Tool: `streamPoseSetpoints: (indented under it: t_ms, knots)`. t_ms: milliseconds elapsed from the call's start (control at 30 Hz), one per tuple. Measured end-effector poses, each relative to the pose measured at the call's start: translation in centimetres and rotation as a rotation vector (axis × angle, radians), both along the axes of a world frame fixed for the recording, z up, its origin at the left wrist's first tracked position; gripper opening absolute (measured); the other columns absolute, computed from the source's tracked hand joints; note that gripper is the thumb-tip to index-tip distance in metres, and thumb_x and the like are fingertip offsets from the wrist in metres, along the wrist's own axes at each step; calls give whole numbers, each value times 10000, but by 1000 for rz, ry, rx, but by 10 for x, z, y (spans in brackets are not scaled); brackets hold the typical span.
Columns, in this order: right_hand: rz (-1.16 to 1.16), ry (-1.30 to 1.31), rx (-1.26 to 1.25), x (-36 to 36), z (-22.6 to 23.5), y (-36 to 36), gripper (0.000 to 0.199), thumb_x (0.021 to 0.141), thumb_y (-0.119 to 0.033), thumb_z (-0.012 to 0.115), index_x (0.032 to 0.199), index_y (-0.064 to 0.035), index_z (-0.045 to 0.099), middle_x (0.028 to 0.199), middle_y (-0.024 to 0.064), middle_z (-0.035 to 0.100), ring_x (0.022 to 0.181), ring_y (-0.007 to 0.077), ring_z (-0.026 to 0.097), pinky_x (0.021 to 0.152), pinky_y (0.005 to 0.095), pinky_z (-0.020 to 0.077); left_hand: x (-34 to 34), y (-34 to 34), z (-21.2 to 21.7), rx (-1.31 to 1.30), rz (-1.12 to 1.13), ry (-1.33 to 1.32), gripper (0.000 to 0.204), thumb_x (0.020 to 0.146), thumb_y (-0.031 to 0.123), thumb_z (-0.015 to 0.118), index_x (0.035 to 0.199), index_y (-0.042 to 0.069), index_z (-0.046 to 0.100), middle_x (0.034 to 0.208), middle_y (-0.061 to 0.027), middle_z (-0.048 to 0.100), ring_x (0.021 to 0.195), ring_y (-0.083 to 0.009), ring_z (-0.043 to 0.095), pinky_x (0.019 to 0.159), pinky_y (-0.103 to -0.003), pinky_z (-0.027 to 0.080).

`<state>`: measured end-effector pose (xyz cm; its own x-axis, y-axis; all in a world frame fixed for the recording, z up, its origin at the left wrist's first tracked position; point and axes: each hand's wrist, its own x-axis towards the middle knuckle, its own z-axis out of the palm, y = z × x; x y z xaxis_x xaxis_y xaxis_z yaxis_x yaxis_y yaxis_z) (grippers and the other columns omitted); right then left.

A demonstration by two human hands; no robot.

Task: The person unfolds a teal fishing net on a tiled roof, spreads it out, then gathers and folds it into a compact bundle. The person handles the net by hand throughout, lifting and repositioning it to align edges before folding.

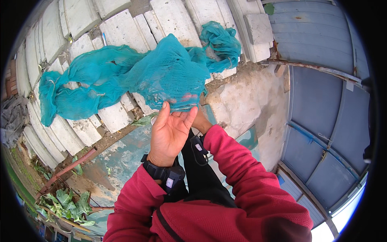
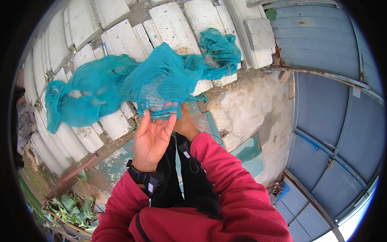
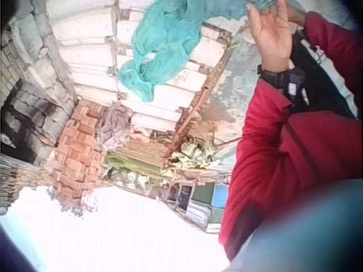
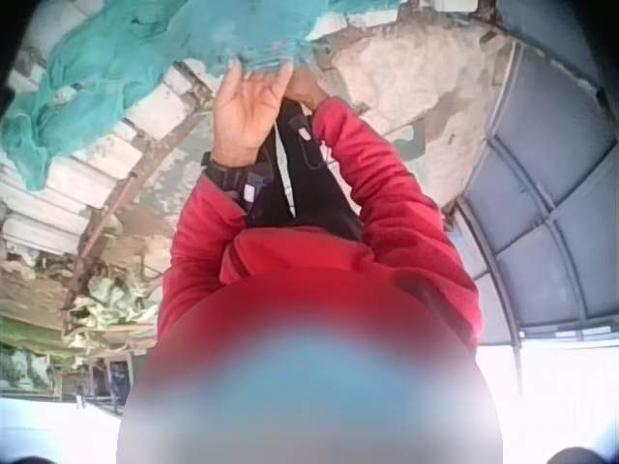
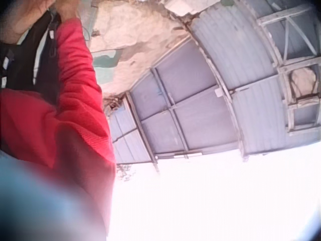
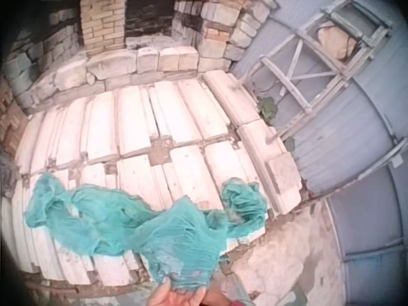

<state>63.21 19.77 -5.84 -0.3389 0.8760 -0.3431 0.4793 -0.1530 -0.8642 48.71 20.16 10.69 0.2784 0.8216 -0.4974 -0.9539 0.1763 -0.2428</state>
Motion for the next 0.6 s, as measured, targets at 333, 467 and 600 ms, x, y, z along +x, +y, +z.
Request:
streamPoseSetpoints:
  t_ms: [333,467,600]
  knots:
    - [-532,-246,395,14,31,36,425,653,101,590,1033,-89,611,1041,133,611,963,282,606,826,372,491,-119,-36,43,-34,151,305,436,1021,194,379,1424,42,310,1448,-216,352,1360,-332,330,929,-405,545]
    - [-440,-324,634,49,105,82,453,654,30,666,1077,-115,590,1075,130,589,908,329,603,789,396,496,-148,-46,61,55,187,234,418,1033,214,337,1414,41,332,1463,-198,338,1369,-338,312,838,-385,592]
    - [-395,-493,530,52,115,105,398,706,-44,696,1085,-117,600,1059,113,599,823,280,615,724,369,509,-172,-56,80,142,225,375,421,1042,230,291,1409,28,334,1476,-202,311,1369,-336,313,786,-373,610]
